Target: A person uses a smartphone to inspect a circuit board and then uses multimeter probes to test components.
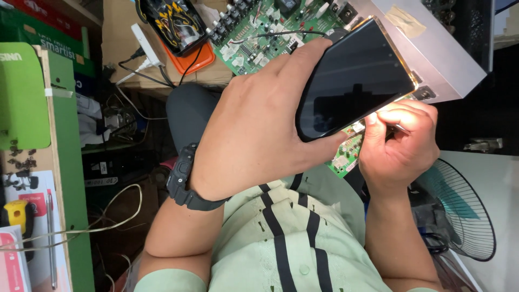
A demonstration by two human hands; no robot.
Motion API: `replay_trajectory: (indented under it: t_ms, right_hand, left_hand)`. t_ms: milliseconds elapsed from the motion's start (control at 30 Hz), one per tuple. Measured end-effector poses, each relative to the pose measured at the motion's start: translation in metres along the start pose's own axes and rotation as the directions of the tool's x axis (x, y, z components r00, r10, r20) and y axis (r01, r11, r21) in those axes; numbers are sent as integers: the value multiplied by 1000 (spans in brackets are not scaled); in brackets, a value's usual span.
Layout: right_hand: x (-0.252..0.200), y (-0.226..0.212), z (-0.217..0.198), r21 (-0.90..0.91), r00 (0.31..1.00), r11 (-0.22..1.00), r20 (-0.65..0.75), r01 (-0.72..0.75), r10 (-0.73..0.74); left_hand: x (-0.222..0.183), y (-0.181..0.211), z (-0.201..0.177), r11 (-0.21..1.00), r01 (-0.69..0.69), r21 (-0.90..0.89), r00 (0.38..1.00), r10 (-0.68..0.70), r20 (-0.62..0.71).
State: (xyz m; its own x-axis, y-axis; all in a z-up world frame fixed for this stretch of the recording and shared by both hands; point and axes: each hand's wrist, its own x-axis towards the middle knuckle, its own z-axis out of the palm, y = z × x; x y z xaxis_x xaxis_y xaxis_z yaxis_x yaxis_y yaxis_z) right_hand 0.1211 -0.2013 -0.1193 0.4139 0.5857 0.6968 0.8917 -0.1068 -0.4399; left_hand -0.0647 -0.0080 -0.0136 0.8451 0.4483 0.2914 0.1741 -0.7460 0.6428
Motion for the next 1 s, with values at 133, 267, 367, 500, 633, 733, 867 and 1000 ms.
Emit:
replay_trajectory:
  t_ms: [133,267,367,500,633,733,867,1000]
  right_hand:
    - [1,1,-1,-6,1000,1000,-4,-3,3]
    - [4,-1,-2,6,1000,1000,1,1,-1]
    - [6,-1,-2,23,1000,1000,4,10,-10]
    - [7,-2,-3,34,1000,999,13,0,-1]
    - [7,-2,-4,48,999,999,24,20,-21]
    - [5,-3,-4,48,999,999,28,17,-18]
    - [3,0,-3,25,999,999,9,47,-47]
    - [3,-1,-4,5,999,999,26,46,-47]
  left_hand:
    - [3,3,1,1000,12,16,1000,-12,3]
    - [6,6,1,999,0,34,1000,-1,8]
    - [9,8,2,999,2,37,1000,-2,14]
    - [11,8,2,999,15,29,1000,-15,23]
    - [11,8,3,999,13,31,1000,-14,16]
    - [11,9,3,999,34,38,999,-35,34]
    - [8,8,3,999,11,38,1000,-12,22]
    - [8,7,2,999,11,35,1000,-12,21]
